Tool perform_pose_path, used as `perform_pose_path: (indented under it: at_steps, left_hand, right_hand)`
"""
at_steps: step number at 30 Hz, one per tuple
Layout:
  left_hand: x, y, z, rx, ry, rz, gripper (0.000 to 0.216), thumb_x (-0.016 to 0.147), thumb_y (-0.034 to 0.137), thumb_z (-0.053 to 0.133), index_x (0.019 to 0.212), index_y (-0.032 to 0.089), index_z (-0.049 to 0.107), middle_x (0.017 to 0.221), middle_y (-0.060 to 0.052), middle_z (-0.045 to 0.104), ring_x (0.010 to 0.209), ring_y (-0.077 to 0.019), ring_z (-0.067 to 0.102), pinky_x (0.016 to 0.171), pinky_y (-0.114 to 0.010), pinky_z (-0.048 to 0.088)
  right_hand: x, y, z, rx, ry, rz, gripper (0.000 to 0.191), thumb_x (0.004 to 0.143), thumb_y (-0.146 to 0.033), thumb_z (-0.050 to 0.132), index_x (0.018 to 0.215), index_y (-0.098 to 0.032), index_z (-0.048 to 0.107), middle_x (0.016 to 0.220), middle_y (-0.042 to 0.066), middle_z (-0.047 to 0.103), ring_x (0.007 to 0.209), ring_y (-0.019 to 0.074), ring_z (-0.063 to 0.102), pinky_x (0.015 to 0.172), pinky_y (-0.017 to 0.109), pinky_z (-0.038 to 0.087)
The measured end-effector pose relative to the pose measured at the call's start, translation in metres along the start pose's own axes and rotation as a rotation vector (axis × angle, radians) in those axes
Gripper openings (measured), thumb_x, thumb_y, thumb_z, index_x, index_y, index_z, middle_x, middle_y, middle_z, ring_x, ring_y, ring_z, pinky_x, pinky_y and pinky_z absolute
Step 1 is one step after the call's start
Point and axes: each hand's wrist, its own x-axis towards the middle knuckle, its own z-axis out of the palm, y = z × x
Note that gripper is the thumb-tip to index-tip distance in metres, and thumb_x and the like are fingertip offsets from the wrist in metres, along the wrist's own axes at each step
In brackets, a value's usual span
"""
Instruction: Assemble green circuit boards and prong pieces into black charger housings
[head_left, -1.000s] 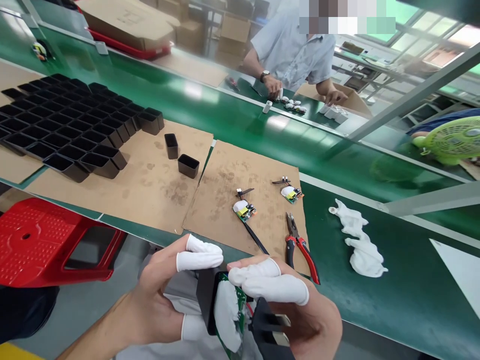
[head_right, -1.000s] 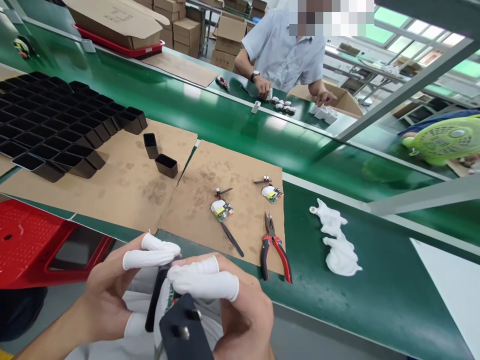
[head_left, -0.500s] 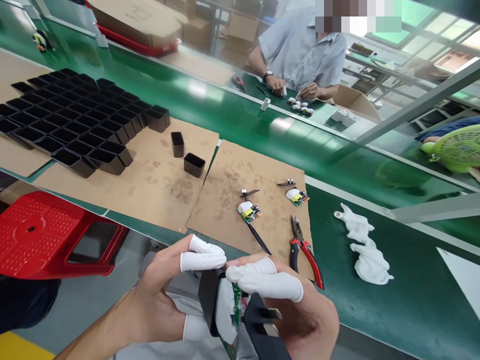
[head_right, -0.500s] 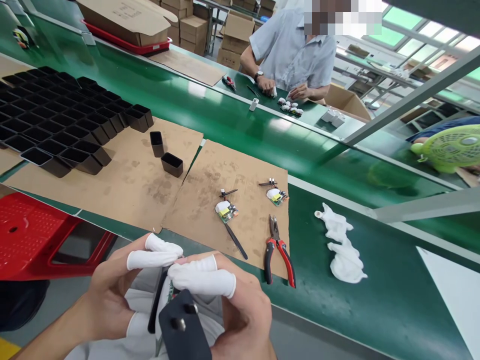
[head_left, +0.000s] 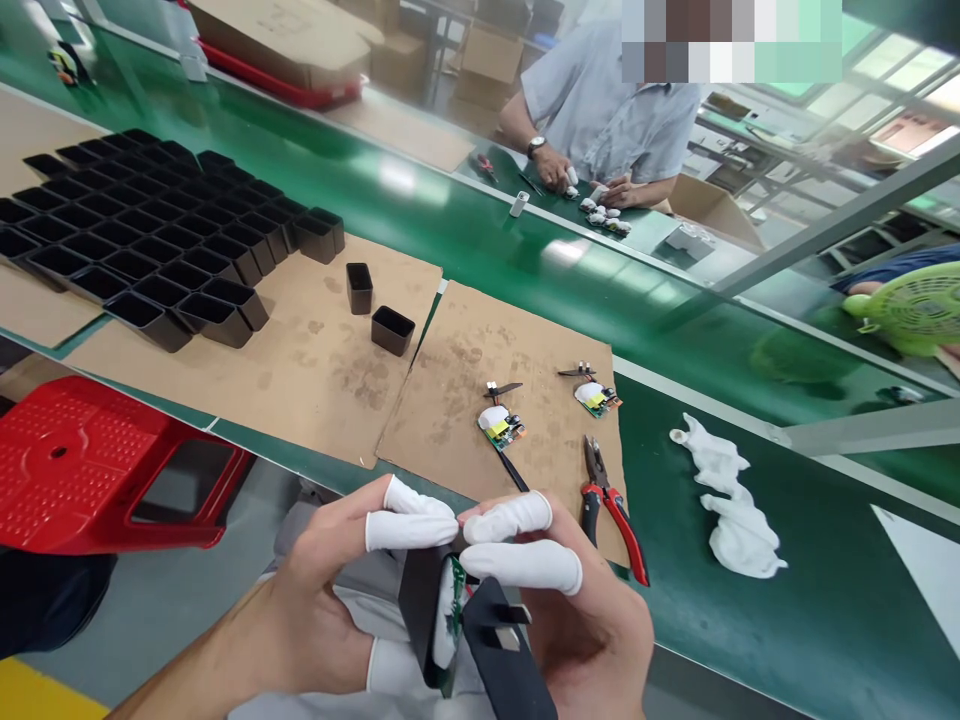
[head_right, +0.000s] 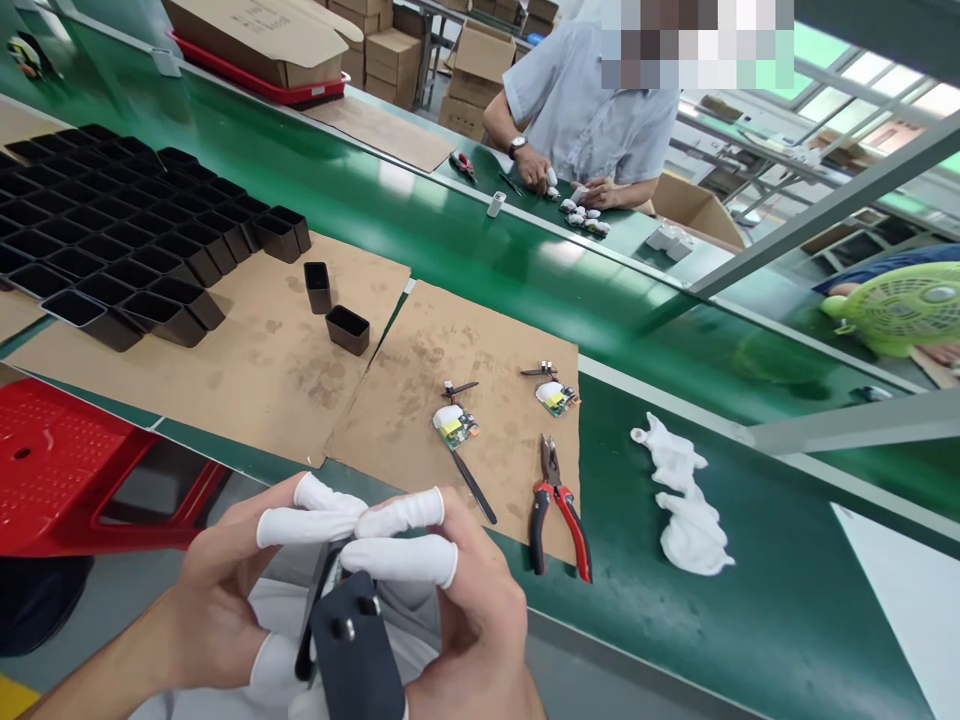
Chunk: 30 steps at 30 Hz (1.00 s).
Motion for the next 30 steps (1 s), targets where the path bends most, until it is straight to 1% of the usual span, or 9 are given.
perform_pose_path:
  at_steps: [2,6,10,13,14,18,21,26,30]
  left_hand:
    - [0.001,0.000,0.001,-0.008,0.014,0.028,0.074,0.087,0.028,0.101,0.155,0.028,0.069,0.121,-0.012,0.075,0.099,-0.0240,0.077,0.082,-0.033,0.068]
    - [0.002,0.001,0.002,-0.021,0.013,0.001,0.071,0.087,0.024,0.100,0.152,0.028,0.071,0.117,-0.011,0.076,0.098,-0.0247,0.078,0.082,-0.033,0.067]
    - [0.001,-0.002,0.002,-0.024,0.029,-0.043,0.069,0.085,0.022,0.100,0.149,0.029,0.073,0.122,-0.013,0.079,0.102,-0.0274,0.079,0.083,-0.034,0.068]
    - [0.000,-0.007,0.005,-0.055,0.036,-0.032,0.069,0.085,0.022,0.102,0.148,0.029,0.074,0.124,-0.013,0.080,0.105,-0.0263,0.080,0.090,-0.034,0.069]
    - [0.000,-0.009,0.006,-0.067,0.042,-0.024,0.070,0.084,0.022,0.103,0.148,0.029,0.075,0.125,-0.012,0.080,0.106,-0.0261,0.080,0.092,-0.034,0.069]
    - [0.000,-0.012,0.009,-0.073,0.063,-0.009,0.071,0.082,0.021,0.103,0.147,0.030,0.075,0.127,-0.012,0.081,0.111,-0.0271,0.080,0.095,-0.034,0.069]
    - [0.003,-0.012,0.011,-0.085,0.057,-0.039,0.071,0.080,0.016,0.102,0.144,0.030,0.076,0.126,-0.010,0.081,0.110,-0.0263,0.080,0.096,-0.034,0.068]
    - [0.011,-0.012,0.011,-0.100,0.039,-0.031,0.070,0.080,0.017,0.106,0.142,0.028,0.076,0.126,-0.013,0.079,0.109,-0.0261,0.079,0.097,-0.035,0.068]
    - [0.027,-0.013,0.009,-0.091,-0.001,-0.034,0.067,0.083,0.021,0.104,0.143,0.027,0.076,0.128,-0.015,0.079,0.117,-0.0299,0.079,0.101,-0.039,0.068]
  right_hand:
    - [0.000,0.002,0.002,-0.004,0.007,-0.011,0.013,0.094,-0.032,0.096,0.104,-0.031,0.088,0.103,0.008,0.070,0.100,0.0284,0.077,0.082,0.040,0.067]
    - [-0.003,0.008,-0.002,-0.033,-0.020,-0.007,0.031,0.086,-0.038,0.102,0.112,-0.033,0.086,0.110,0.009,0.067,0.107,0.0309,0.075,0.085,0.042,0.068]
    - [0.001,0.009,-0.011,-0.044,-0.152,0.019,0.045,0.087,-0.036,0.101,0.128,-0.034,0.083,0.120,0.011,0.067,0.107,0.0309,0.074,0.087,0.042,0.070]
    - [0.008,0.007,-0.015,-0.065,-0.241,-0.011,0.060,0.086,-0.033,0.101,0.141,-0.034,0.079,0.118,0.011,0.066,0.103,0.0293,0.074,0.084,0.040,0.069]
    - [0.010,0.006,-0.016,-0.076,-0.236,-0.021,0.057,0.088,-0.034,0.099,0.141,-0.033,0.080,0.115,0.010,0.067,0.101,0.0287,0.073,0.083,0.039,0.068]
    - [0.011,0.003,-0.013,-0.048,-0.136,-0.022,0.024,0.107,-0.044,0.080,0.128,-0.034,0.085,0.102,0.007,0.072,0.092,0.0237,0.072,0.078,0.035,0.064]
    - [0.005,0.004,-0.012,-0.025,-0.087,0.001,0.022,0.112,-0.044,0.074,0.127,-0.033,0.085,0.104,0.008,0.074,0.090,0.0227,0.073,0.076,0.034,0.064]
    - [0.002,0.009,-0.015,-0.023,-0.066,0.019,0.023,0.113,-0.043,0.071,0.128,-0.033,0.085,0.113,0.010,0.076,0.104,0.0277,0.076,0.083,0.038,0.066]
    - [0.009,0.011,-0.021,-0.036,-0.075,0.012,0.024,0.109,-0.038,0.078,0.132,-0.033,0.083,0.120,0.011,0.077,0.113,0.0302,0.077,0.086,0.039,0.069]
